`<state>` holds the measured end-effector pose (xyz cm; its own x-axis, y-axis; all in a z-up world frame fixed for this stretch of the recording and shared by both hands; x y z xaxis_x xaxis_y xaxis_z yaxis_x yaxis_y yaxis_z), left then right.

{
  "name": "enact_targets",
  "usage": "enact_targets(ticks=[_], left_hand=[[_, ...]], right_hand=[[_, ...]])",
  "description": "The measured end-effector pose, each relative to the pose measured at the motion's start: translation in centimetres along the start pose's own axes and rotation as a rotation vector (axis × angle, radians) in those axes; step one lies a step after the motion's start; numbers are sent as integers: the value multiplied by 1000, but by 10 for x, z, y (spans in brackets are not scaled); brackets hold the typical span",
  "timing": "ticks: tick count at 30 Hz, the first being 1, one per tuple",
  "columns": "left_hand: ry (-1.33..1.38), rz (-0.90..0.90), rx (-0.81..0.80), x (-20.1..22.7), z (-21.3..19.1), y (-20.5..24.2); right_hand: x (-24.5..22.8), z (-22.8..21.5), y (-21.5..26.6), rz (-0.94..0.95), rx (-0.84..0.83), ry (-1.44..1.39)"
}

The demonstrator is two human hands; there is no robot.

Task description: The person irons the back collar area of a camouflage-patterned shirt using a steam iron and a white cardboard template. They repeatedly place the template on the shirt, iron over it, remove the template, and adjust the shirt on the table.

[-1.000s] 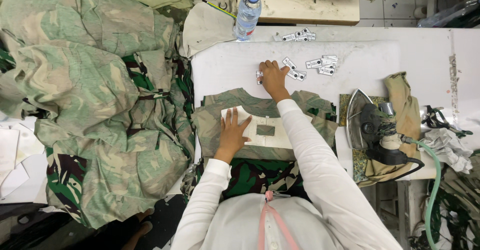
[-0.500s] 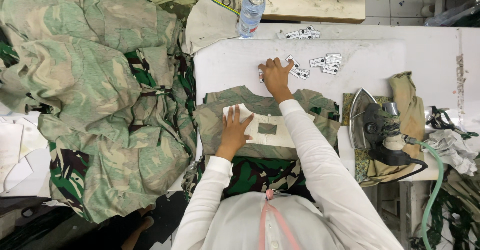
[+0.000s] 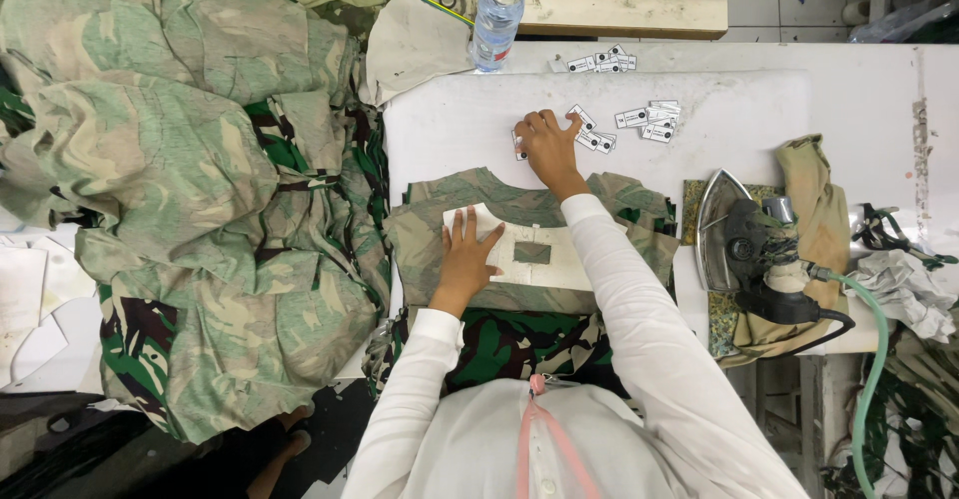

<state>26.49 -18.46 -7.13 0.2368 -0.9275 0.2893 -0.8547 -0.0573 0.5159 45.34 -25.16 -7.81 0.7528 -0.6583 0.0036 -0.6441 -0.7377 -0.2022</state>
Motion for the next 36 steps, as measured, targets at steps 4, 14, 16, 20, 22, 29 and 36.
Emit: enact_targets(ticks=[4,14,16,20,22,29,36], left_hand=[[12,-1,10,0,0,0],[-47,44,72,1,1,3],[-73,61,59,4,2,3],[-168,105,52,11,4,10],[-202,123,59,13,4,12],[-290,173,74,13,15,11],[-271,171,44,13,14,11]], right_hand=[[9,5,12,112,7,-178],[-48,-26,146,665,-140,-1062],[-46,-15,163,715,-149,-1014],[-41,9,184,754,-175,-874],[-45,-5,173,640,-215,-741],[-54,-1,161,462,-415,-446],[-47,-24,167,637,-341,-551]])
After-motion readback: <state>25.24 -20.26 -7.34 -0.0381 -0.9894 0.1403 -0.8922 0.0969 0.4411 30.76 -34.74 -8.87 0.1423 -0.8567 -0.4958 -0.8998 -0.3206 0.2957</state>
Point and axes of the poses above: each hand's wrist, its own y-axis away from the middle knuckle, its own z-axis out of the palm, x = y × z, the point moved 9 cm from there along -y, towards the middle knuckle, and after that the axes turned 10 degrees about -z, right-handed, at the moved point
